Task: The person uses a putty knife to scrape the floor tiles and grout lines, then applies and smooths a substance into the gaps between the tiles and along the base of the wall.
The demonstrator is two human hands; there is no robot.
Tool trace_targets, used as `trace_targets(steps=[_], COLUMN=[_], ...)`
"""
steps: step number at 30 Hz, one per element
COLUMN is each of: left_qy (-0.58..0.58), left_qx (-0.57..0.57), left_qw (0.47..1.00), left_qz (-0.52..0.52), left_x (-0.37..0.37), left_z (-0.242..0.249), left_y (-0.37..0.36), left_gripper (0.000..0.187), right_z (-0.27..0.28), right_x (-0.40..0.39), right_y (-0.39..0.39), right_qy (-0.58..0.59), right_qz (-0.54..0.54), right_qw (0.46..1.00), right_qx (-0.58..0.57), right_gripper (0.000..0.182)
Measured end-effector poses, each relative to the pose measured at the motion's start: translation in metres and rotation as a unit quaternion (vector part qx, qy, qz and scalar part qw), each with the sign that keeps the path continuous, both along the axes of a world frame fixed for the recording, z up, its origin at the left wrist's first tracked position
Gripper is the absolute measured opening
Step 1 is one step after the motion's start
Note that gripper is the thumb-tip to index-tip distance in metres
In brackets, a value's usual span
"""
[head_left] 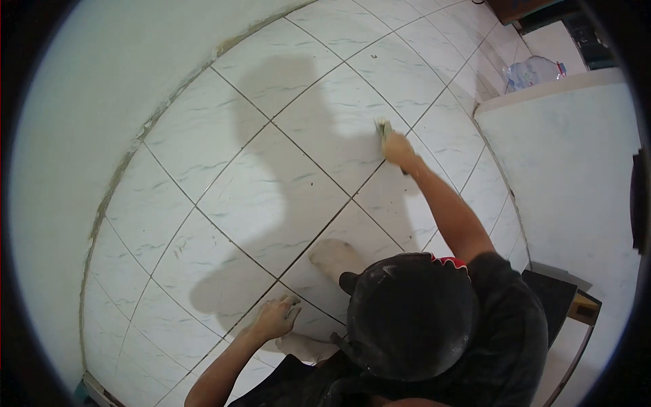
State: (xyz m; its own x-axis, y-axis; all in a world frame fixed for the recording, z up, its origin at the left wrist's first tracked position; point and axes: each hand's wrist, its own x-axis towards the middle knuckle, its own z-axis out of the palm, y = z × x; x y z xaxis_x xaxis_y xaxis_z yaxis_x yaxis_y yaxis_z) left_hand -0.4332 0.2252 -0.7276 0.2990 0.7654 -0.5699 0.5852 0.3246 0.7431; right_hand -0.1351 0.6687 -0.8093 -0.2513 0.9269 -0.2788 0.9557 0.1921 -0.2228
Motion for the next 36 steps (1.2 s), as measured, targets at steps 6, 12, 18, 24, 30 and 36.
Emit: trace_targets(steps=[6,12,18,24,30,36], left_qy=[0.018,0.016,0.029,0.008,-0.023,-0.036], left_qx=[0.059,0.031,0.008,0.057,0.047,0.075], left_qw=[0.998,0.999,0.999,0.997,0.987,0.983], left_qz=[0.005,0.003,-0.02,-0.046,-0.154,-0.162], left_x=[-0.006,-0.011,-0.008,0.004,0.021,0.033], left_z=[0.028,0.018,0.022,0.023,-0.004,0.003], left_y=[0.008,-0.024,-0.028,-0.013,0.001,0.025], left_gripper=[0.027,0.028,0.03,0.028,0.028,0.028], right_z=[0.041,0.082,-0.011,0.022,0.027,0.077], right_x=[-0.019,-0.035,-0.002,-0.045,0.015,0.155], right_y=[-0.024,0.002,0.019,-0.055,-0.217,-0.185], right_qy=[-0.096,-0.036,-0.064,0.042,-0.054,-0.011], right_qz=[0.02,-0.079,0.007,0.101,0.102,-0.075], right_qw=[0.986,0.977,0.998,0.992,0.989,0.996], right_qx=[-0.136,-0.197,-0.016,-0.068,-0.093,-0.045], right_gripper=[0.036,0.04,0.031,0.032,0.038,0.04])
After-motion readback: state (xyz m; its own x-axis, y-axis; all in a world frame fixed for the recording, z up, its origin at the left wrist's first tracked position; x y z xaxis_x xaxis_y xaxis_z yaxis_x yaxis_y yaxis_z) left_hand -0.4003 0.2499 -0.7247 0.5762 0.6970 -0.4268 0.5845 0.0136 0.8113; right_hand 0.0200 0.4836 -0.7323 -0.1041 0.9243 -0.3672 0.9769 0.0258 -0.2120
